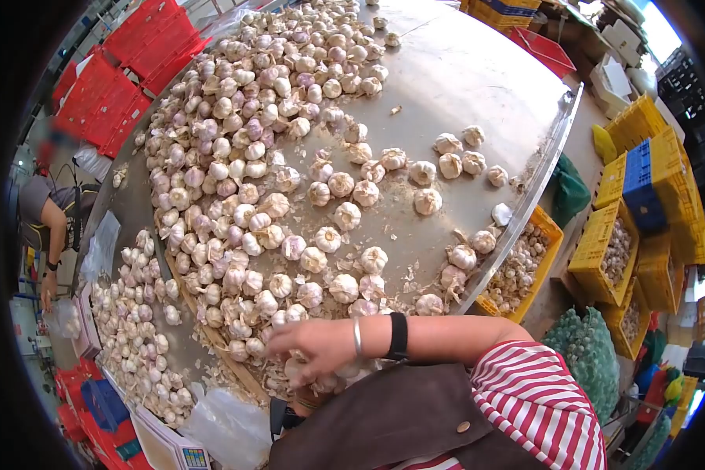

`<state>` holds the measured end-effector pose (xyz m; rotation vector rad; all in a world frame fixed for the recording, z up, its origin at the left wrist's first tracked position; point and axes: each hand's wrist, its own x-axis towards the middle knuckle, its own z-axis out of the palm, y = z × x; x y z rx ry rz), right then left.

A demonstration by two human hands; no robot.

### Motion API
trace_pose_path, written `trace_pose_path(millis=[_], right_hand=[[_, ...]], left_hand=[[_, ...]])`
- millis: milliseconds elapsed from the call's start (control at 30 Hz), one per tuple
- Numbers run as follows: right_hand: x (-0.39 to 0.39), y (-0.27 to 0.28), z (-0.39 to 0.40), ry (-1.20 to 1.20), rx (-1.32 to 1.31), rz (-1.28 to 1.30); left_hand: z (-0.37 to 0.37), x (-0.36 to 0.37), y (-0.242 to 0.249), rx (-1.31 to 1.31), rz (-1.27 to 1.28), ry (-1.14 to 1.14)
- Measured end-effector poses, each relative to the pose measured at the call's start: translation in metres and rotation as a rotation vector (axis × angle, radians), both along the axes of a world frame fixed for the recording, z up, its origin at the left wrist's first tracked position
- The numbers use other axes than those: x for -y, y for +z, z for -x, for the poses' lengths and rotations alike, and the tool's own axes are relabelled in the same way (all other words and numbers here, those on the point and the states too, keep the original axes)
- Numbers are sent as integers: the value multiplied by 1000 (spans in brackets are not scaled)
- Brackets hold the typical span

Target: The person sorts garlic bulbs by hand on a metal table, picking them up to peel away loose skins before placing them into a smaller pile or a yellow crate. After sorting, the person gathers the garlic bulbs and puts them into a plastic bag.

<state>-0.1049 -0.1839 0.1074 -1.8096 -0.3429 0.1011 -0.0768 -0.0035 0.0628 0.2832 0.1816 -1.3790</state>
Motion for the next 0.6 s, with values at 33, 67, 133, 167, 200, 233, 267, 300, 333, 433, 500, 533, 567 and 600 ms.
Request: trace_pose_path(millis=[33, 67, 133, 167, 200, 233, 267, 300, 333, 433, 500, 533, 567, 600], right_hand=[[1, -1, 0, -125, 73, -187], [16, -2, 0, -250, 144, -126], [58, -15, 0, -522, 113, 92], [85, -17, 4, -681, 20, 201], [116, -19, 6, -775, 29, 348], [150, -35, 12, -836, 87, 592], [180, -41, 21, -918, -76, 722], [207, -47, 30, -960, -176, 751], [232, -54, 38, -984, -274, 937], [270, -61, 49, -958, -588, 1061], [282, -76, 54, -883, -632, 1085], [285, -82, 56, -879, -602, 1110], [288, -87, 55, -874, -569, 1133], [291, -90, 56, -938, -482, 1020]], left_hand=[[-2, -1, -4, -134, 76, 7], [-9, -1, -7, -238, 132, 17], [-33, -5, -10, -150, 70, 153], [-62, -12, -9, -15, -18, 272], [-99, -28, 6, -340, 59, 243], [-142, -47, -11, 135, 241, 273], [-186, -75, -15, 357, 152, 337], [-221, -87, 11, 468, -150, 574], [-255, -100, 30, 442, -292, 683], [-315, -104, 79, 544, -1144, 924], [-384, -156, 30, 1140, -1094, 798], [-387, -150, 13, 1361, -1263, 775], [-387, -128, 7, 1581, -1435, 737], [-329, -70, 27, 1820, -1258, 574]])
